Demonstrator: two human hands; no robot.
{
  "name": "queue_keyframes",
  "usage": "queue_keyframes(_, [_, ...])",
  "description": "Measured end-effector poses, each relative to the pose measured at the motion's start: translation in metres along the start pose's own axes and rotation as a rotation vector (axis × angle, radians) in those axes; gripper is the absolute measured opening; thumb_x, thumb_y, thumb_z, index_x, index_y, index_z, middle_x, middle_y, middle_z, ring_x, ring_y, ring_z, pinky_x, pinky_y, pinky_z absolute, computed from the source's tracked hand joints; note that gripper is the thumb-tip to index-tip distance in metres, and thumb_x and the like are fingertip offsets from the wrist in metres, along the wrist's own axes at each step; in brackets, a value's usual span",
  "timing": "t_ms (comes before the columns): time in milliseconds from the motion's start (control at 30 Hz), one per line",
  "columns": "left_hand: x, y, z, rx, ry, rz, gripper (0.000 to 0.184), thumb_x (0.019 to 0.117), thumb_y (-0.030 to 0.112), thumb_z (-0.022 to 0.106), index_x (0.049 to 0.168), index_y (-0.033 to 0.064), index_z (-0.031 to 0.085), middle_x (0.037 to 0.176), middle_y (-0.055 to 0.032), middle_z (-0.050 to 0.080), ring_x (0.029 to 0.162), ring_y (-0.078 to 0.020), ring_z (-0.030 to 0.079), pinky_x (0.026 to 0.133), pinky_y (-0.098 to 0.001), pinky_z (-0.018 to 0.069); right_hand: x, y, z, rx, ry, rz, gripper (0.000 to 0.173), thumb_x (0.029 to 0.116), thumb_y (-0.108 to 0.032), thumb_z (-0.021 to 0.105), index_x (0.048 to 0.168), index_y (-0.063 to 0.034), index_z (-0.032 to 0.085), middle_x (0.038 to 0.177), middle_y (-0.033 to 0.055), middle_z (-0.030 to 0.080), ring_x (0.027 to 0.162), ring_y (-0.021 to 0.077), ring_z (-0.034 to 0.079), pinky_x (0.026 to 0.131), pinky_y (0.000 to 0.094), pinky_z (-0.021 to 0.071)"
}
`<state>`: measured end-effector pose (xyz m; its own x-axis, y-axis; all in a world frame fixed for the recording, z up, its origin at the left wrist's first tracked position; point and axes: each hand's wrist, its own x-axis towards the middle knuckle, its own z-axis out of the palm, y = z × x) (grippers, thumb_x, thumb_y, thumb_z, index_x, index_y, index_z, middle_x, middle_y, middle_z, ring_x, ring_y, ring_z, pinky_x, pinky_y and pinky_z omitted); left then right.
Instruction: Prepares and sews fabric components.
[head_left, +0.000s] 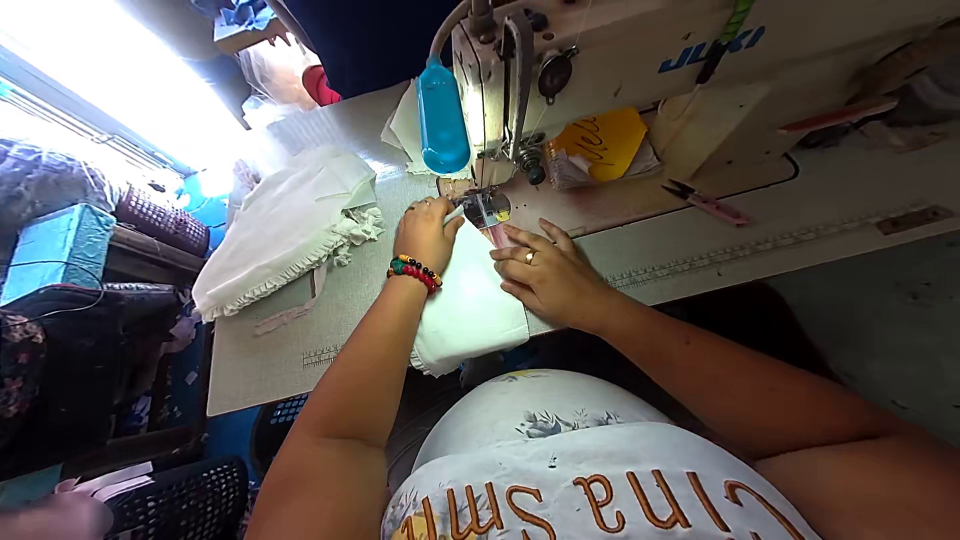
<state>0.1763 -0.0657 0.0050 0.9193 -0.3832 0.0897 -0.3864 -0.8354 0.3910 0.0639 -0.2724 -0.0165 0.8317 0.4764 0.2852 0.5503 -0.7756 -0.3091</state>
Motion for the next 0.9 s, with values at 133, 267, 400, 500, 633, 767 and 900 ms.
queue_keyframes(133, [-0.008, 0.023, -0.010, 0.081, 0.098, 0.003, 0.035, 0.0968, 0.018, 0.067, 0.126, -0.0012, 0.065, 0.132, -0.0277, 0.059, 0.128, -0.0470, 0.054, 0.104, -0.0597, 0.0452, -0.004, 0.003, -0.001, 0.031, -0.040, 0.060, 0.041, 0.1037, -0.036, 0.043, 0.123, -0.0153, 0.073, 0.144, 0.0007, 0.062, 0.150, 0.0273, 0.039, 0.121, 0.0686, 0.0148])
queue_keyframes(267, [-0.061, 0.056, 0.010, -0.001, -0.028, 0.008, 0.034, 0.1018, 0.018, 0.059, 0.128, -0.0035, 0.064, 0.131, -0.0248, 0.062, 0.126, -0.0411, 0.058, 0.107, -0.0558, 0.0459, -0.006, 0.003, -0.003, 0.049, -0.043, 0.074, 0.042, 0.1035, -0.038, 0.044, 0.121, -0.0155, 0.074, 0.143, 0.0000, 0.063, 0.150, 0.0257, 0.038, 0.122, 0.0681, 0.0120])
queue_keyframes(400, [-0.062, 0.041, 0.027, -0.051, 0.018, 0.062, 0.043, 0.1010, 0.023, 0.058, 0.137, -0.0002, 0.061, 0.143, -0.0204, 0.057, 0.137, -0.0369, 0.052, 0.116, -0.0526, 0.0377, -0.005, 0.004, -0.004, 0.038, -0.047, 0.086, 0.048, 0.1026, -0.048, 0.043, 0.124, -0.0173, 0.074, 0.144, -0.0003, 0.062, 0.151, 0.0260, 0.036, 0.121, 0.0704, 0.0080])
queue_keyframes(500, [-0.042, 0.028, 0.025, -0.109, -0.007, 0.114, 0.044, 0.0989, 0.026, 0.063, 0.136, 0.0022, 0.063, 0.143, -0.0176, 0.059, 0.137, -0.0349, 0.052, 0.116, -0.0518, 0.0380, 0.001, 0.005, -0.005, 0.002, -0.083, 0.129, 0.055, 0.1005, -0.056, 0.042, 0.129, -0.0181, 0.071, 0.147, 0.0010, 0.060, 0.153, 0.0281, 0.033, 0.120, 0.0723, 0.0051])
queue_keyframes(633, [-0.015, 0.016, 0.026, -0.133, -0.045, 0.156, 0.051, 0.0964, 0.028, 0.066, 0.138, 0.0005, 0.061, 0.144, -0.0188, 0.058, 0.139, -0.0362, 0.050, 0.118, -0.0513, 0.0348, 0.010, 0.007, -0.006, -0.036, -0.116, 0.191, 0.057, 0.1001, -0.056, 0.044, 0.134, -0.0174, 0.067, 0.151, 0.0021, 0.056, 0.154, 0.0295, 0.029, 0.119, 0.0731, 0.0042])
queue_keyframes(767, [-0.007, 0.013, 0.025, -0.131, -0.056, 0.171, 0.052, 0.0954, 0.029, 0.065, 0.139, 0.0018, 0.061, 0.145, -0.0162, 0.058, 0.139, -0.0347, 0.049, 0.118, -0.0508, 0.0349, 0.014, 0.009, -0.003, -0.025, -0.100, 0.208, 0.056, 0.1003, -0.055, 0.044, 0.136, -0.0176, 0.066, 0.152, 0.0011, 0.055, 0.154, 0.0270, 0.029, 0.121, 0.0706, 0.0045])
queue_keyframes(900, [-0.007, 0.012, 0.025, -0.124, -0.056, 0.166, 0.052, 0.0950, 0.030, 0.065, 0.139, 0.0030, 0.062, 0.145, -0.0153, 0.058, 0.139, -0.0339, 0.050, 0.118, -0.0507, 0.0352, 0.015, 0.010, -0.002, -0.023, -0.106, 0.203, 0.056, 0.1003, -0.056, 0.044, 0.135, -0.0186, 0.066, 0.152, 0.0004, 0.054, 0.154, 0.0259, 0.029, 0.121, 0.0703, 0.0044])
